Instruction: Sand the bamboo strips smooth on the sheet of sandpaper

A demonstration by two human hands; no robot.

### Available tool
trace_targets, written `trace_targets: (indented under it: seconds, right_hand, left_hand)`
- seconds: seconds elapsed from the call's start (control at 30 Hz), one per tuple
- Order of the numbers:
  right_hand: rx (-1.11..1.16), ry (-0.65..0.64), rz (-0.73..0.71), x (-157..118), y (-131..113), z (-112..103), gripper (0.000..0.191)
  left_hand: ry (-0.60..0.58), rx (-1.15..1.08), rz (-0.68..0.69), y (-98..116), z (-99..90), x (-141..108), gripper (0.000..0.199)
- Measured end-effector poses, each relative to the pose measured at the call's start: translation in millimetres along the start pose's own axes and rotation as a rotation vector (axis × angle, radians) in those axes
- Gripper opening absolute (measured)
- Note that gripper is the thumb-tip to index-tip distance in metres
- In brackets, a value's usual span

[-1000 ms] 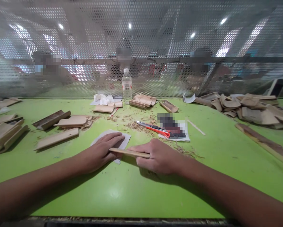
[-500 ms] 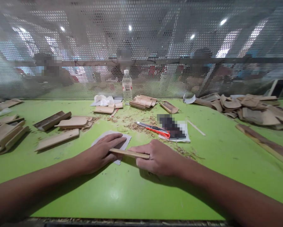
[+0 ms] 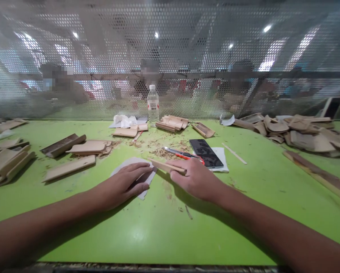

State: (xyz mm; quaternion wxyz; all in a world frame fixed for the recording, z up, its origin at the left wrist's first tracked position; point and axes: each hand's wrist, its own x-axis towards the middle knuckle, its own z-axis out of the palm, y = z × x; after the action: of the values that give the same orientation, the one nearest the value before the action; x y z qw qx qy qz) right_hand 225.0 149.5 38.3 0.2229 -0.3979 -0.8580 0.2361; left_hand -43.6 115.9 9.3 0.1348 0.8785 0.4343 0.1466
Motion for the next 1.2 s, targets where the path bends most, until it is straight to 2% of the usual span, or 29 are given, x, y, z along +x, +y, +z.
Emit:
trace_targets:
  seconds: [0.33,0.47,0.7,0.87,1.0,1.13,1.2]
  right_hand:
    - [0.057,-0.097,-0.037,0,1,3,0.042]
    - [0.034,-0.097,-0.037,1,2,6,0.038]
    - [-0.083,-0.029,0.021,2,5,11,0.043]
    - [0.003,-0.132,-0.131,1,9,8,0.042]
    - [-0.015,-0.066,-0.089,1,11,9,0.043]
    - [0.024,-0.164,-0.122,0,9,9,0.048]
    - [0.022,-0.148,-0.121,0,8,6,0.048]
  left_hand:
    - [-0.054,-0.156,0.214,13,-3.0,0,0.033]
    - [-0.097,-0.207,0.260,17,-6.4,-1,0.032]
    - [-0.190,-0.249,0.325,26,-11.3,-5,0.032]
    - [-0.182,-0.305,0.341,27,-11.6,-6,0.029]
    - [-0.188,-0.305,0.342,27,-12.0,-4,0.029]
    - [-0.191,-0.300,0.370,29,-12.9,-4,0.027]
    - [-0.203,-0.288,0.349,29,-13.4,-5,0.027]
